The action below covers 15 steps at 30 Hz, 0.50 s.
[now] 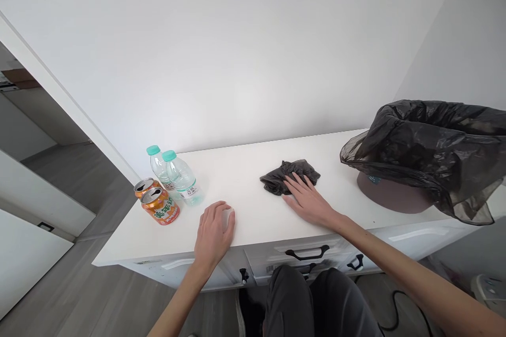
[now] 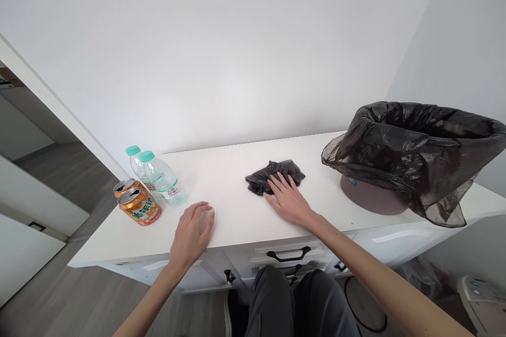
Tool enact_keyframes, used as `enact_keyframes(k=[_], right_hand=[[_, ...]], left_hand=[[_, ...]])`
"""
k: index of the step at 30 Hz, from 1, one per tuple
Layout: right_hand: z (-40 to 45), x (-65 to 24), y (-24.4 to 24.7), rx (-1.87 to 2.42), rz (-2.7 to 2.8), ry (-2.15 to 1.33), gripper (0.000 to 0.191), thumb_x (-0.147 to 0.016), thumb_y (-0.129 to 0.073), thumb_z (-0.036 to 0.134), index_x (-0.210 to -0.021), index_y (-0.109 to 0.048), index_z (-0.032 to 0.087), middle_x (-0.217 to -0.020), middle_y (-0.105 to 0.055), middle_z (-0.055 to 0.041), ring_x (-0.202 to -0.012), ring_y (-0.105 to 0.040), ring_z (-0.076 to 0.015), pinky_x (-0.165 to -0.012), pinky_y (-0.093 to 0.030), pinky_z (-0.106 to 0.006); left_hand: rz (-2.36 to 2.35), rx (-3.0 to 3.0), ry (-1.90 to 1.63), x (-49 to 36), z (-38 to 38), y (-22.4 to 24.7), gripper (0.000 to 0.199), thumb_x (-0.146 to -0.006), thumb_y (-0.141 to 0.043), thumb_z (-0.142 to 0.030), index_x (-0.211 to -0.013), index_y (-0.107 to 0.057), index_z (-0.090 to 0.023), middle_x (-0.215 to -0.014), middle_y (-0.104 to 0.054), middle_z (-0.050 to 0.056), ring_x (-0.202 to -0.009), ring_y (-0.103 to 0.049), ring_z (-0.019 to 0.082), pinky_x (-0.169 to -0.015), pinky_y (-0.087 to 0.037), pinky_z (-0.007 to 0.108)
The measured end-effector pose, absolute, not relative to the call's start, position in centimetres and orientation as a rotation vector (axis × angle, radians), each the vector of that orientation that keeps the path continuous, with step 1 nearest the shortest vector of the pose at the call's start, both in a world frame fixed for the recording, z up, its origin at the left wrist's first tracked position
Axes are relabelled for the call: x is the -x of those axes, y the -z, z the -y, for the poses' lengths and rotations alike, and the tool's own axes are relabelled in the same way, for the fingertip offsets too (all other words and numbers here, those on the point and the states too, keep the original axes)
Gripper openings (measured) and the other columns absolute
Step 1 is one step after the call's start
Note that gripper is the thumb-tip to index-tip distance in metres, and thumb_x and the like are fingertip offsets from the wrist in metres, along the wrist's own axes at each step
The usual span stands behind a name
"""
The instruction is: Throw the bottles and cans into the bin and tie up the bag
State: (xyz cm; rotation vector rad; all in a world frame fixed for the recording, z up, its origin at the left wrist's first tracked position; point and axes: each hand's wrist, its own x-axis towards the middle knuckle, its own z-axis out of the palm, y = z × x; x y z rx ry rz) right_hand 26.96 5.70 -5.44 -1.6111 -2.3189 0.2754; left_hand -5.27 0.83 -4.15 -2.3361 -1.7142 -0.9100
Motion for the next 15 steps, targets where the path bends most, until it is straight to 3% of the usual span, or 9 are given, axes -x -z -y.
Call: enact_keyframes(k=[6, 12, 15], right_hand=[[-2.4, -28.3, 5.0, 1.505, 2.431, -0.318, 0.075, -0.106, -0.016, 0.064, -0.166, -0.026, 0.020, -0.173, -0.019, -0.0028, -0.162, -0.007, -0.0244, -0.133, -0.006, -0.049], [-1.1, -27.5, 6.2, 1.493, 2.452, -0.298, 0.067, -0.105, -0.020, 0.069, -0.166, -0.019, 0.041, -0.175, -0.003, 0.0034, -0.161, 0.003, -0.0355, -0.127, -0.009, -0.067], [-1.5, -26.0, 6.6, 1.553, 2.449, -0.286, 0.070, -0.103, -0.016, 0.071, -0.165, -0.022, 0.040, -0.175, -0.007, 0.0022, -0.161, 0.001, -0.0381, -0.125, -0.007, -0.071]], left_hand=[[1.693, 2.340, 0.889, 5.1, -0.7, 3.9, 0.022, -0.104, -0.048, -0.038, -0.115, -0.060, -0.024, -0.128, -0.066, 0.011, -0.124, -0.060, 0.030, -0.103, -0.048, 0.050], [1.708, 2.333, 0.851, 4.9, -0.5, 3.7, 0.023, -0.104, -0.046, -0.039, -0.114, -0.060, -0.024, -0.129, -0.067, 0.011, -0.124, -0.060, 0.029, -0.104, -0.047, 0.049], [1.706, 2.329, 0.847, 4.9, -0.5, 3.7, 0.023, -0.104, -0.046, -0.038, -0.114, -0.060, -0.024, -0.129, -0.067, 0.011, -0.124, -0.061, 0.029, -0.104, -0.047, 0.048]])
